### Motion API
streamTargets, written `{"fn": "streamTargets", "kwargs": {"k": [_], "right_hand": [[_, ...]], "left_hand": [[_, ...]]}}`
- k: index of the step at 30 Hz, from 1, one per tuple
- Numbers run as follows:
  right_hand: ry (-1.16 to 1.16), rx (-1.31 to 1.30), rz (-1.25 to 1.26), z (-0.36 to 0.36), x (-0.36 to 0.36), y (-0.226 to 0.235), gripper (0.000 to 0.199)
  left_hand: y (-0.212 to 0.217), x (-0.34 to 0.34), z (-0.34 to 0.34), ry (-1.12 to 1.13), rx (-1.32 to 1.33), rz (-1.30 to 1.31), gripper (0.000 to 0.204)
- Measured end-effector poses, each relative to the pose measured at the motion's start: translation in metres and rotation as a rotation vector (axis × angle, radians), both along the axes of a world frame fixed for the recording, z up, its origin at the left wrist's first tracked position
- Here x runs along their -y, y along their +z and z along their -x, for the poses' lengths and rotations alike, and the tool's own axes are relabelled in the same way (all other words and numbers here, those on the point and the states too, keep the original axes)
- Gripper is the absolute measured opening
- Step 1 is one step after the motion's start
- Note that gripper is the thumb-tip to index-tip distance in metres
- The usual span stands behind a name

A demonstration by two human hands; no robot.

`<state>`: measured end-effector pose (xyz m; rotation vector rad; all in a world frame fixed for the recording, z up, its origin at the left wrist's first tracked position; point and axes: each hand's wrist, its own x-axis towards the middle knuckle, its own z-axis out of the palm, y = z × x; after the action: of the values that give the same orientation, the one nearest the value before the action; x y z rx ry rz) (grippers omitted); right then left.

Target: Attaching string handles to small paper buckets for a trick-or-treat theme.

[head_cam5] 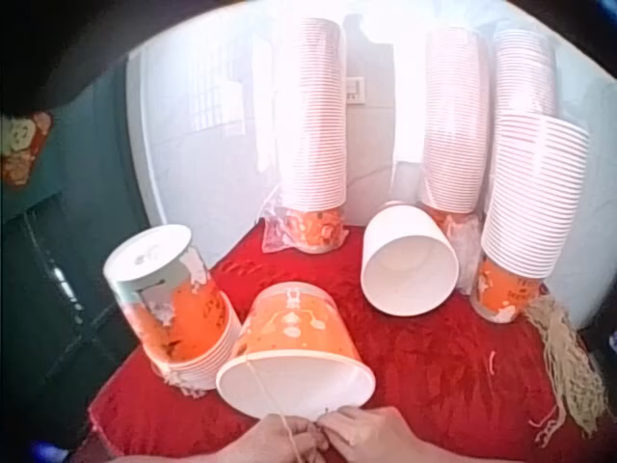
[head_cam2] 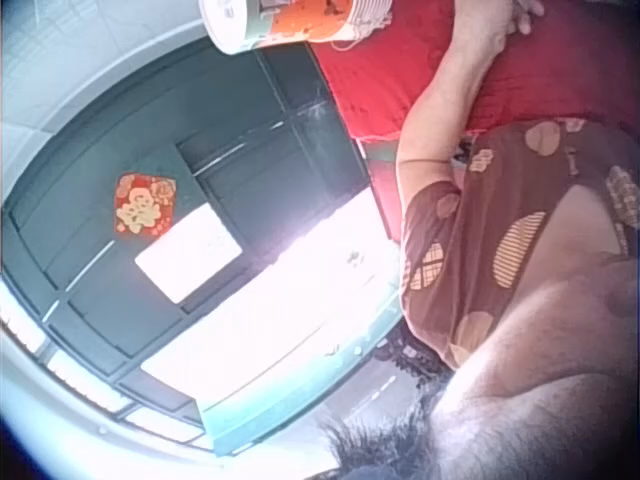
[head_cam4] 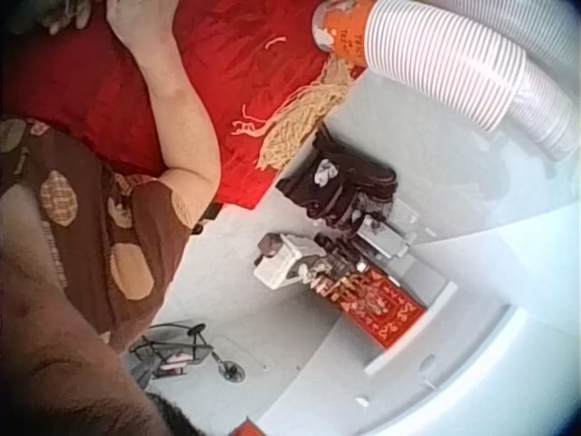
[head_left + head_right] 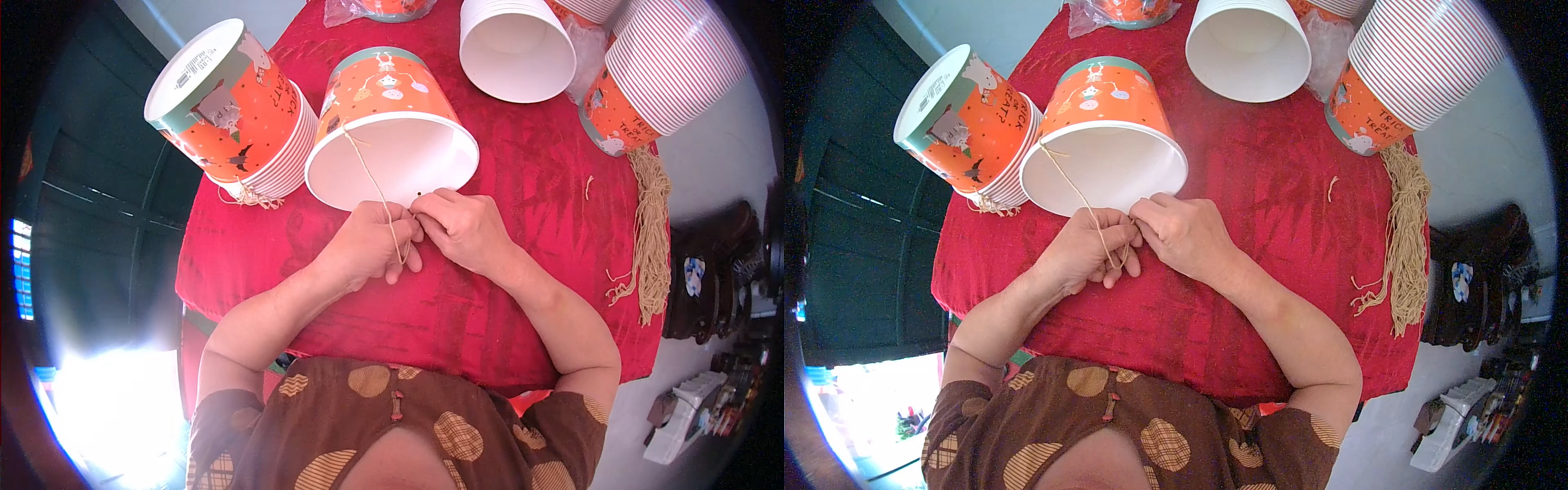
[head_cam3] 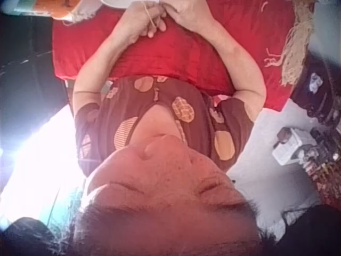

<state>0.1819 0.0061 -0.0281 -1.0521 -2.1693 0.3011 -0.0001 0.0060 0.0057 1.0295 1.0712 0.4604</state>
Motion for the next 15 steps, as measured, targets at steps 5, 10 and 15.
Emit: {"fn": "streamTargets", "kwargs": {"k": [5, 10, 15], "right_hand": [[-0.002, -0.002, 0.001, -0.0002, 0.0, 0.0002, 0.007], [-0.011, 0.02, -0.02, 0.0007, -0.0003, 0.0003, 0.008], [-0.018, 0.018, -0.022, 0.0, 0.0001, 0.0018, 0.008]], "left_hand": [[0.0002, -0.0012, 0.0032, -0.013, -0.028, 0.037, 0.021], [0.0012, -0.0012, 0.0046, -0.021, -0.014, 0.047, 0.021], [0.0038, -0.0016, 0.0033, -0.026, -0.027, 0.06, 0.021]]}}
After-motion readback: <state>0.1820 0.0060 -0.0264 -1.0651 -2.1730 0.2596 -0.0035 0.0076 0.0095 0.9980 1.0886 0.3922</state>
